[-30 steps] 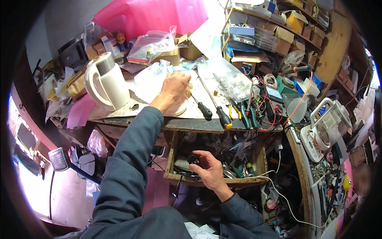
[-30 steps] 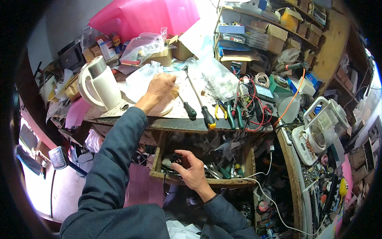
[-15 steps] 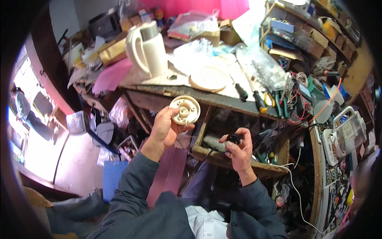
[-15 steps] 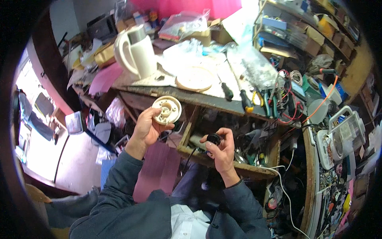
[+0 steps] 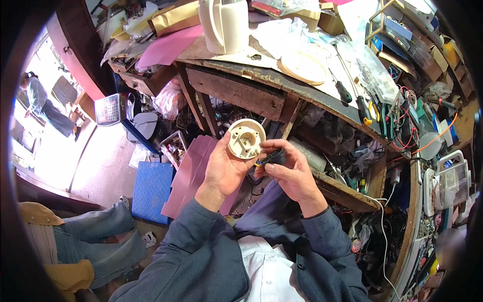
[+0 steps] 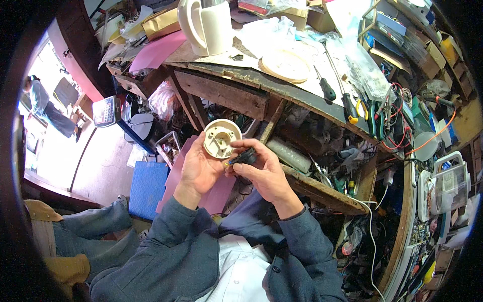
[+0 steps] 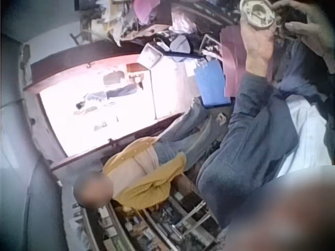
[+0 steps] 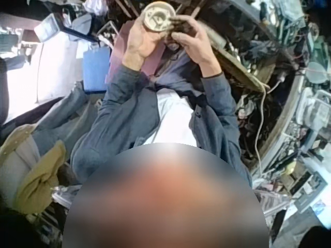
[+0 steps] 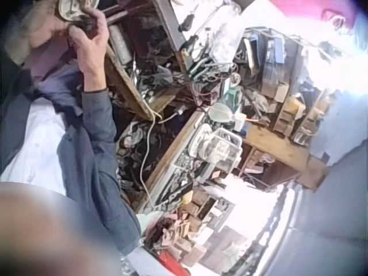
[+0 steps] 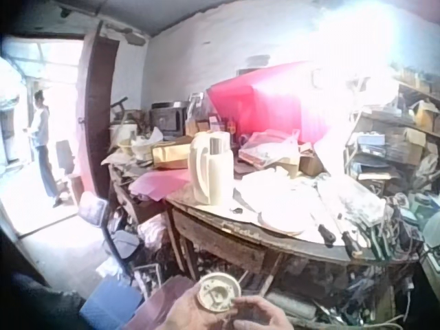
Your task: The person uses pliers to strip and adjust wires on a small black electrical component, then inserts it into a white circular housing. They secure the component with a screwdriver and tighten screws on the housing. The person works at a cluttered workbench in a workshop.
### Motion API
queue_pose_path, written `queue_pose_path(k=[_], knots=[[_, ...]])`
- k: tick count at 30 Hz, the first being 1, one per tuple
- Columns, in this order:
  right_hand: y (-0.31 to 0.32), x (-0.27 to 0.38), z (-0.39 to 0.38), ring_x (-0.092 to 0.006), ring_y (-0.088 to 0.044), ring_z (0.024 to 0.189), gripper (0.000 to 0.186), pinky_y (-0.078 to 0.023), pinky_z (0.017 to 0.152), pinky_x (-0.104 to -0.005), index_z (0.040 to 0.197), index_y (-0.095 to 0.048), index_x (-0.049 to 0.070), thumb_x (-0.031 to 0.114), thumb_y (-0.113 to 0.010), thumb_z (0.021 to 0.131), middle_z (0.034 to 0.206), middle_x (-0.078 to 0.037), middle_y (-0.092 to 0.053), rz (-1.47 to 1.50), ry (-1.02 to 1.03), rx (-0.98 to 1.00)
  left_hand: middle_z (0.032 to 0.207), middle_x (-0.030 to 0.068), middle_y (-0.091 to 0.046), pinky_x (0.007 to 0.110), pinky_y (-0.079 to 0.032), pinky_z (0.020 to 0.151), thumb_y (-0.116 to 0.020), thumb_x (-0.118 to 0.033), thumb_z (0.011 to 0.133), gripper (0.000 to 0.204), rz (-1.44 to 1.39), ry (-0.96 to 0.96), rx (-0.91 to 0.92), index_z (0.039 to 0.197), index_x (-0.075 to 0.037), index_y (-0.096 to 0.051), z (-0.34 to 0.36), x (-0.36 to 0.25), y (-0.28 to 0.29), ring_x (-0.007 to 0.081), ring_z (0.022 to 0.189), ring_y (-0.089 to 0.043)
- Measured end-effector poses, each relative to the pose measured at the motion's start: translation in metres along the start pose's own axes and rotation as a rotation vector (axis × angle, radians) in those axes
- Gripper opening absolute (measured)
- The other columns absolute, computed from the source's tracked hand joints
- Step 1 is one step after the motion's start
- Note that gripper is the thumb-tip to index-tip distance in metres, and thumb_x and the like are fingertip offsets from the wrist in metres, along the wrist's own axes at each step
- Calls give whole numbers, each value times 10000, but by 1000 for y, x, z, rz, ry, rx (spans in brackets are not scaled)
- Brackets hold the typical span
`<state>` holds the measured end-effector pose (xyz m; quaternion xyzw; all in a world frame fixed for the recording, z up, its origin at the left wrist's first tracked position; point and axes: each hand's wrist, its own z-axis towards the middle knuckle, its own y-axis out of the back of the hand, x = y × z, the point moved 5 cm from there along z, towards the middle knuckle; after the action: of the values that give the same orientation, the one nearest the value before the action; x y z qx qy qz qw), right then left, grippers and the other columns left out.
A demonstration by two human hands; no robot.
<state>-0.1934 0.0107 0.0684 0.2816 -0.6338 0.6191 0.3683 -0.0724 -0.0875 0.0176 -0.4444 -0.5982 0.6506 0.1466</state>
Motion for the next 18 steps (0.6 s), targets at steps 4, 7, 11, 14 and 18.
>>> queue_pose_path(k=[4, 7, 11, 14, 18], knots=[[7, -8, 6, -211, -733, 795, 481, -619, 686, -326, 1335, -510, -6, 16, -747, 917, 1001, -125, -709, -203, 28, -155, 1390, 137, -608, 457, -519, 999, -404, -470, 1104, 543, 88, -58, -52, 1447, -58, -493, -1, 6, 0, 289, 1223, -613], [10, -10, 8, -120, -686, 681, 426, -554, 576, -230, 1236, -523, -1, 43, -785, 903, 937, -84, -699, -366, 131, -258, 1346, 88, -625, 392, -505, 937, -388, -501, 1106, 541, 235, -110, -126, 1441, -94, -506, -7, 16, 2, 217, 1175, -609], [8, -9, 5, -148, -652, 620, 465, -511, 548, -276, 1180, -535, -9, 157, -843, 873, 816, -108, -694, -796, 269, -365, 1320, 65, -632, 360, -486, 969, -428, -453, 1109, 488, 245, -121, -64, 1428, -94, -518, -16, 29, -4, 185, 1156, -610], [5, -6, 3, -196, -639, 611, 502, -506, 560, -332, 1175, -580, 1, 210, -878, 829, 758, -118, -674, -1017, 441, -410, 1307, 68, -639, 368, -482, 1022, -470, -357, 1112, 419, 289, -194, -104, 1420, -79, -525, -19, 33, -3, 182, 1178, -612], [3, 8, 0, -185, -638, 670, 522, -508, 591, -315, 1215, -636, 5, 164, -891, 788, 856, -110, -691, -1182, 500, -378, 1327, 96, -637, 393, -517, 1054, -497, -210, 1106, 379, 351, -218, -38, 1439, -30, -506, -29, 28, -2, 203, 1188, -635]])
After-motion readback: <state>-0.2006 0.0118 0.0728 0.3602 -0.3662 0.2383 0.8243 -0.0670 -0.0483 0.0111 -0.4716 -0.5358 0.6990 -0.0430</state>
